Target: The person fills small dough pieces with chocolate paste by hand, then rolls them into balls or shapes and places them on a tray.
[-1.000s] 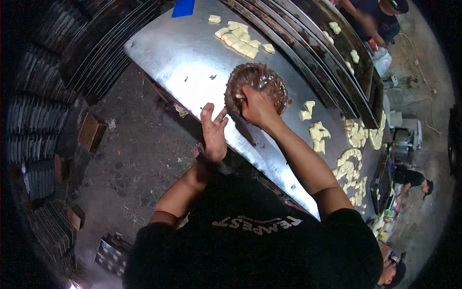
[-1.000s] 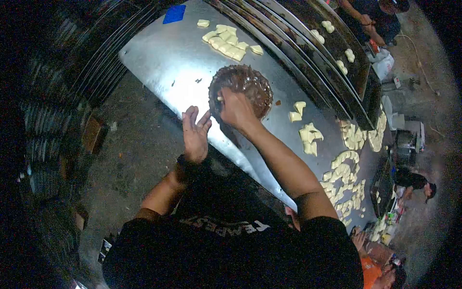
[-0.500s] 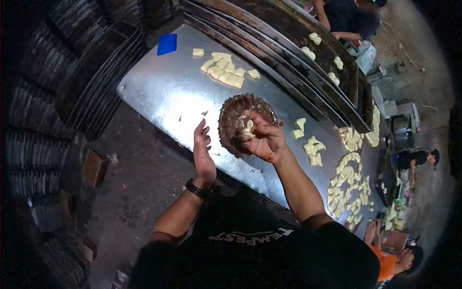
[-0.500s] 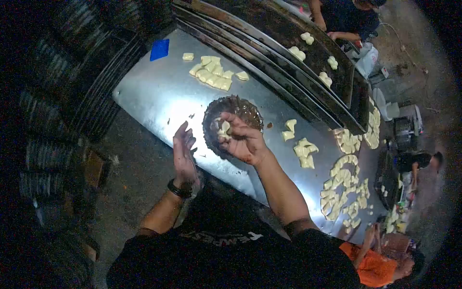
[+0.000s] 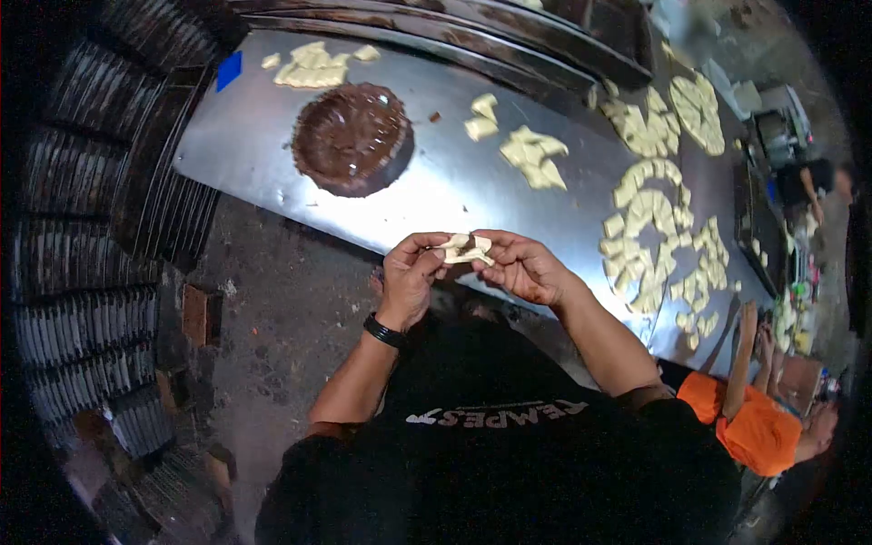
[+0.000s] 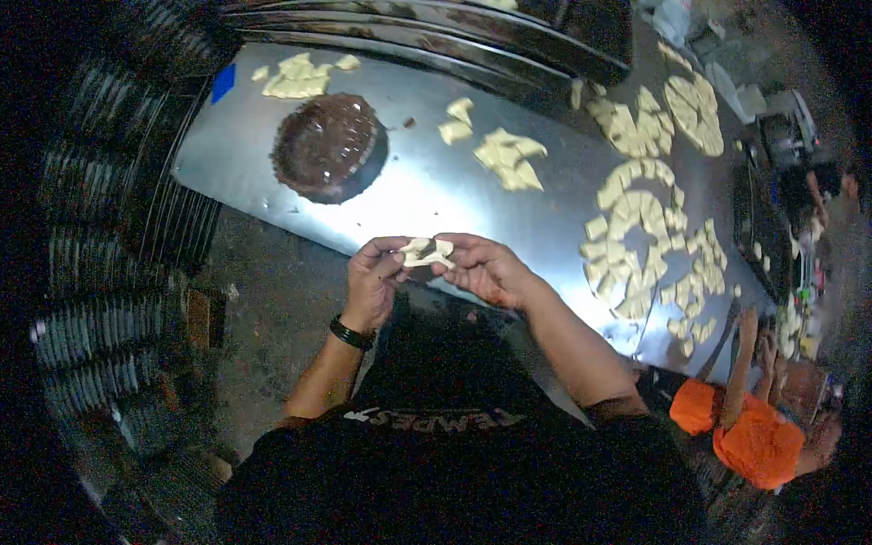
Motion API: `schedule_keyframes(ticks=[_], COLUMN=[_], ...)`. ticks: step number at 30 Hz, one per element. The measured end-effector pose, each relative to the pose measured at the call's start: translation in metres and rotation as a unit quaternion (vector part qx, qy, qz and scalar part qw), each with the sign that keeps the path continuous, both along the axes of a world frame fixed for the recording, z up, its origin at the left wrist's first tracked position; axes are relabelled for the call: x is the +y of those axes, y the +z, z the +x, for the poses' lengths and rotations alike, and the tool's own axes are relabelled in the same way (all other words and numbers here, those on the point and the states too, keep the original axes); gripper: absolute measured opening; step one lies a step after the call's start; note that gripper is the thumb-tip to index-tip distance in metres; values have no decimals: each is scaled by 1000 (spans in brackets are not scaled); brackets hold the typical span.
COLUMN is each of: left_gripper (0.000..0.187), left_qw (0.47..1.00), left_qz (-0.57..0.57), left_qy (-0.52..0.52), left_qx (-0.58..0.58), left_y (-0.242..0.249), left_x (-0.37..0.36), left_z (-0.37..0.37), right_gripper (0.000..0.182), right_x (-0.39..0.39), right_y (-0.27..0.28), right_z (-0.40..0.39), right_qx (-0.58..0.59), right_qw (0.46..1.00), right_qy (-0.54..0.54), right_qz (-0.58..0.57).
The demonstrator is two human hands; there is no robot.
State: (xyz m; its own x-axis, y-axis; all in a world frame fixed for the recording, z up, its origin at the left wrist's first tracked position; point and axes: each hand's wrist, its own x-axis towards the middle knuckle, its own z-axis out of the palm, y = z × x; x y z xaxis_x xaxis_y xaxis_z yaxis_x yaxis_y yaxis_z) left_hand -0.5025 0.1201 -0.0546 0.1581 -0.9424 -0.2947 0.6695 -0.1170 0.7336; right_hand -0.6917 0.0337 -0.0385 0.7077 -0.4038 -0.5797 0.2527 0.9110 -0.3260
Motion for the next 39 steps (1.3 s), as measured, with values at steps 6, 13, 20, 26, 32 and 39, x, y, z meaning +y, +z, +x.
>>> schedule_keyframes(ticks=[6, 13, 20, 26, 32, 39], left_gripper=[27, 32, 32, 29, 29, 28], left_qw=[907, 907, 921, 912, 899, 950], left_qz=[-113, -167, -188, -83, -99, -16], left_qy=[-47, -59, -317, -371, -390, -256], left_qx=[-402, -383, -124, -153, -176, -180], left_y=[3, 16, -1, 18, 18, 26], left_x=[7, -7, -19, -27, -24, 16], left_z=[-48, -28, 0, 38, 15, -4], right_gripper=[26, 19, 27, 18, 23, 22], right_x=[17, 11, 29, 59, -16, 17], right_y=[12, 21, -48, -20, -49, -81], right_z=[-19, 4, -36, -70, -30, -120], right_qx=[286, 303, 519, 566, 566, 364], right_qw=[592, 701, 502, 549, 582, 417], right_qy=[50, 6, -79, 144, -53, 134], right_qz=[-751, -646, -688, -598, -582, -822])
